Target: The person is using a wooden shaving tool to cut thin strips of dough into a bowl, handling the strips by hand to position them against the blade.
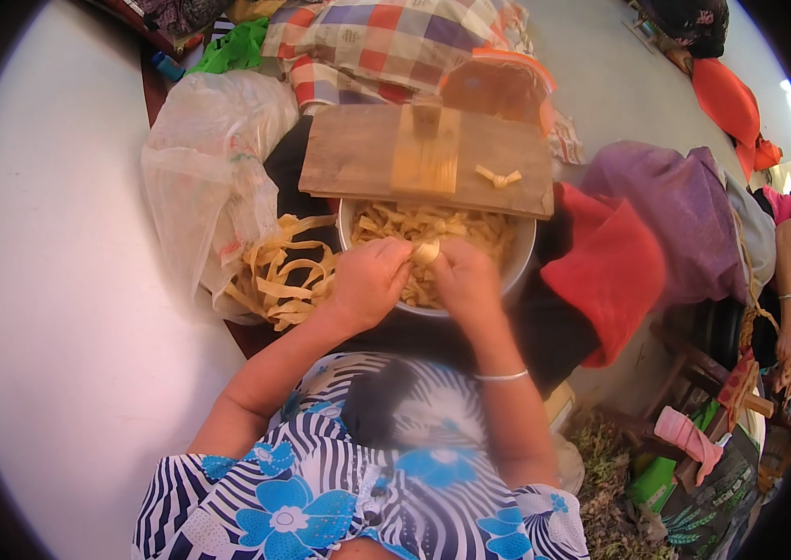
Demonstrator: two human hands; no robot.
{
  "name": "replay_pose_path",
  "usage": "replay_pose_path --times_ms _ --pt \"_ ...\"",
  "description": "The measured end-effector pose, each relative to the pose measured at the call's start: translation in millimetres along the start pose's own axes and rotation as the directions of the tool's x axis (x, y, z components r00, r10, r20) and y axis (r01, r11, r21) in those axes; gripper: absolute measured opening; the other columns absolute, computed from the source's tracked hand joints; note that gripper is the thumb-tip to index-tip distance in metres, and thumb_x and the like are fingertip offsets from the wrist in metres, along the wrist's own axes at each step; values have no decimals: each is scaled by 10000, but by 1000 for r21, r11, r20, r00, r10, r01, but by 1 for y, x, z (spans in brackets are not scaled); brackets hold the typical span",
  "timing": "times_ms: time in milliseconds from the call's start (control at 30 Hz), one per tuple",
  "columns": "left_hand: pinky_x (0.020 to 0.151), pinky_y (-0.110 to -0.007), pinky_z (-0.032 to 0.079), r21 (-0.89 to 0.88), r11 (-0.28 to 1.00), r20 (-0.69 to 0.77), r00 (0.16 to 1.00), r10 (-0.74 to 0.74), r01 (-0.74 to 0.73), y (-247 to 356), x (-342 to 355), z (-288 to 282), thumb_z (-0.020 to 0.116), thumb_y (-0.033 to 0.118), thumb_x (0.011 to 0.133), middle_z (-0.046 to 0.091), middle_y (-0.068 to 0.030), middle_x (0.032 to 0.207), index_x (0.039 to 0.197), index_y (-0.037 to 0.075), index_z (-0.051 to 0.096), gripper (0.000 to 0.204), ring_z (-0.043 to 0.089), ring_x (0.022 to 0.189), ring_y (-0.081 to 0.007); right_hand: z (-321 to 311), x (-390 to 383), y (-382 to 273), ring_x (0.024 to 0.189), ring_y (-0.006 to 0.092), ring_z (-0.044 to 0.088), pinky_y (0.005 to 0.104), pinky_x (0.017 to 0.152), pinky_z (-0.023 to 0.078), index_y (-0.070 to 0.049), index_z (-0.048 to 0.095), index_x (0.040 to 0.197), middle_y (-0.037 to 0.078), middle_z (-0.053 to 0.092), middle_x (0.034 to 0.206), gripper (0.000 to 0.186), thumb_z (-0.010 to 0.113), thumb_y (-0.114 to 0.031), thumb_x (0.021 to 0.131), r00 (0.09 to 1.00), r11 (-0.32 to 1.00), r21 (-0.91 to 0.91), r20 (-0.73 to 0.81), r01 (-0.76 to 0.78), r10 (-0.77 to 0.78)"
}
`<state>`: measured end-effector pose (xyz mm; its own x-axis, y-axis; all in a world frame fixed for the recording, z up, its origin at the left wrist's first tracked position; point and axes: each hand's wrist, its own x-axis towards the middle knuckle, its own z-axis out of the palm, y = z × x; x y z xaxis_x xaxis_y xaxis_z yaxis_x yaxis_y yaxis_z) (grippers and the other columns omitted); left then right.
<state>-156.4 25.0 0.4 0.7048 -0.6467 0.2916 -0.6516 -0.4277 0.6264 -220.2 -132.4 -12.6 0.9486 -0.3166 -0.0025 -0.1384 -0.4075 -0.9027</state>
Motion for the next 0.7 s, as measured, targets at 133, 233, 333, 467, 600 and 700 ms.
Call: replay_pose_path --times_ms 133,233,333,467,600,700 --pt "647 -377 482 74 971 -164 958 237 -227 -7 -4 6 674 60 756 642 -78 893 1007 39 636 254 577 741 -295 6 -7 17 778 132 624 322 656 480 -23 693 879 53 669 887 233 575 -213 946 886 755 479 353 -448 301" --pt "684 -388 484 10 969 -223 944 241 -245 -7 -3 12 661 58 774 653 -88 931 1061 32 622 290 587 806 -298 13 -11 -6 883 127 615 267 757 484 5 689 930 46 651 999 250 577 -218 951 808 224 791 489 -570 329" --pt "711 -392 484 -157 962 -204 960 190 -224 -5 -4 13 671 93 792 658 -104 963 1120 26 605 342 591 860 -300 8 -9 -2 949 136 601 248 837 463 5 683 964 44 632 1065 209 578 -175 942 857 258 819 471 -513 207" --pt "699 -404 483 -241 971 -57 998 -11 -3 19 2 0 652 138 836 645 -125 926 1039 5 593 249 593 808 -332 12 -9 1 1019 178 589 279 859 463 23 680 949 70 614 1127 140 589 -66 891 967 737 626 170 -255 191" --pt "639 -362 471 -239 944 123 972 -203 227 18 20 1 617 195 886 626 -108 811 970 16 567 204 583 698 -294 11 -9 -4 1043 218 568 300 879 457 45 666 911 117 574 1153 105 620 0 828 985 967 223 -146 121 -89" --pt "587 -291 440 -585 705 233 916 -327 401 -3 23 17 597 213 920 596 -47 738 930 35 572 180 558 650 -181 3 -10 -19 1028 241 568 306 892 447 52 657 879 133 565 1144 83 629 7 815 948 974 76 -255 215 -189"
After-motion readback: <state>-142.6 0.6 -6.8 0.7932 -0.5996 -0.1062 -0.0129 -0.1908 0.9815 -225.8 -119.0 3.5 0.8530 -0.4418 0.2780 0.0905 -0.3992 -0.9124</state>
